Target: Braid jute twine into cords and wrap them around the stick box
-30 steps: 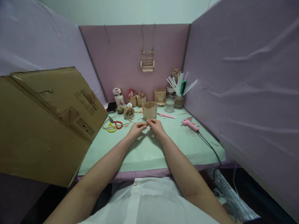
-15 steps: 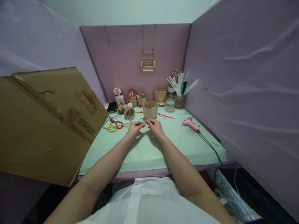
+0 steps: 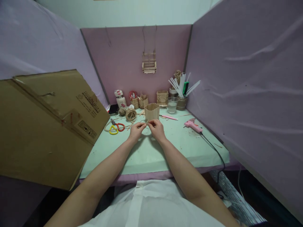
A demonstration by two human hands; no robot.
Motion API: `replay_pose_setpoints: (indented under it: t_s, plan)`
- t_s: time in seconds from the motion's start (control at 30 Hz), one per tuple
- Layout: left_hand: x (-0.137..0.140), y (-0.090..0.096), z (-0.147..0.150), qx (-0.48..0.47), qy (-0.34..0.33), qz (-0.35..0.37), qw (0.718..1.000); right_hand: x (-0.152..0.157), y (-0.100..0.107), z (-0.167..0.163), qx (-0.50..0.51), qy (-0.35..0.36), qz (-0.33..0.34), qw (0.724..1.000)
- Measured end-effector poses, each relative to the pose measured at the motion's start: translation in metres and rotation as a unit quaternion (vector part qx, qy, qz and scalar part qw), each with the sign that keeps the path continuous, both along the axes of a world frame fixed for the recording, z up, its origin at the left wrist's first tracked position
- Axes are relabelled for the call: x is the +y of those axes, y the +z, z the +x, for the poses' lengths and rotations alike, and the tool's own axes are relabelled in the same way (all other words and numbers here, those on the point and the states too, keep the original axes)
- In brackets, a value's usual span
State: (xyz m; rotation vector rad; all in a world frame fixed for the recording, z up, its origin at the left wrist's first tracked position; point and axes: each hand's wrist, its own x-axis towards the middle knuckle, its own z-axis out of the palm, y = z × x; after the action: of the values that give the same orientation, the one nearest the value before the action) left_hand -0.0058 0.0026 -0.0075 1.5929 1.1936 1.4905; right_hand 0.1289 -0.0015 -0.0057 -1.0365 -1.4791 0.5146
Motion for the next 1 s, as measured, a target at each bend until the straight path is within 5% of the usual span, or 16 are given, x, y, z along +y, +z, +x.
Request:
replay_pose_setpoints:
  t_s: [0.57, 0.73, 0.9, 1.0]
  plan:
    - [-0.0058, 0.005, 0.0044, 0.005, 0.003, 0.006, 1.0, 0.0012, 0.001, 0.0004, 0.037, 0.02, -0.06, 0.997]
    - [-0.0055, 0.006, 0.0077, -0.115, -0.026, -0.11, 0.987, 0.0011, -0.001, -0.0015, 0.023, 0.025, -0.059, 0.998]
    - [-0.0022, 0.0089, 0.0028, -0.273, -0.162, -0.344, 0.884, -0.002, 0.0004, -0.0028, -0.004, 0.062, -0.02, 0.998]
    - [-0.0029, 0.0076, 0.0026, -0.281, -0.172, -0.325, 0.887, -0.0022, 0.0011, -0.0023, -0.001, 0.072, -0.011, 0.997]
